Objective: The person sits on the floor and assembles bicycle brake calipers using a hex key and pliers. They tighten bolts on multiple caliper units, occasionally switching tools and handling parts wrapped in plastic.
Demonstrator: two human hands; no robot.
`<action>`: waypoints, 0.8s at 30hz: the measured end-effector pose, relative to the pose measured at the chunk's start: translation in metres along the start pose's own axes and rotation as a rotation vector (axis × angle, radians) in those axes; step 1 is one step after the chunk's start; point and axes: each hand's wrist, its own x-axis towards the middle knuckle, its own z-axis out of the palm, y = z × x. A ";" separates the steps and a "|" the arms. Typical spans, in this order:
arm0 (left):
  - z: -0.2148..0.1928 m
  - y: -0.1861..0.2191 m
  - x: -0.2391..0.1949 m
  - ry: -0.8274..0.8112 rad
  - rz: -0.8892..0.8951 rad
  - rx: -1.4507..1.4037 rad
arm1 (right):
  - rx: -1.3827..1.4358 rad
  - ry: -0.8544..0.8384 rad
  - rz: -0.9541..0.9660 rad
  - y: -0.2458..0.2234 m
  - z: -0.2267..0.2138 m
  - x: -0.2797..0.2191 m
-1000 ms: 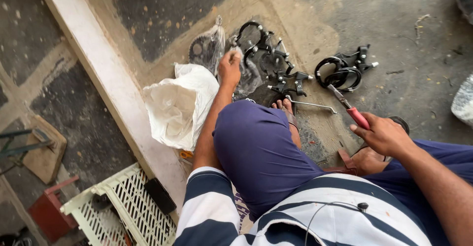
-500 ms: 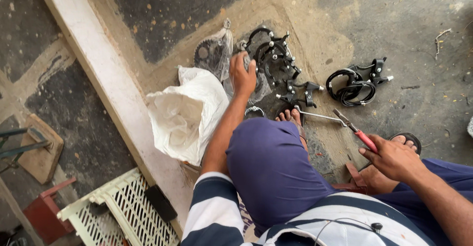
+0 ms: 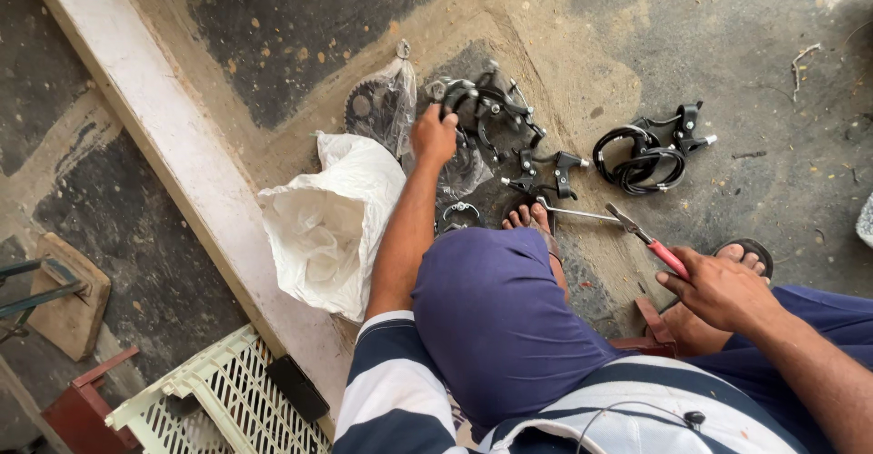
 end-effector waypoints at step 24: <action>0.028 0.039 -0.164 -0.137 0.723 0.064 | -0.041 0.066 -0.030 0.008 0.006 -0.001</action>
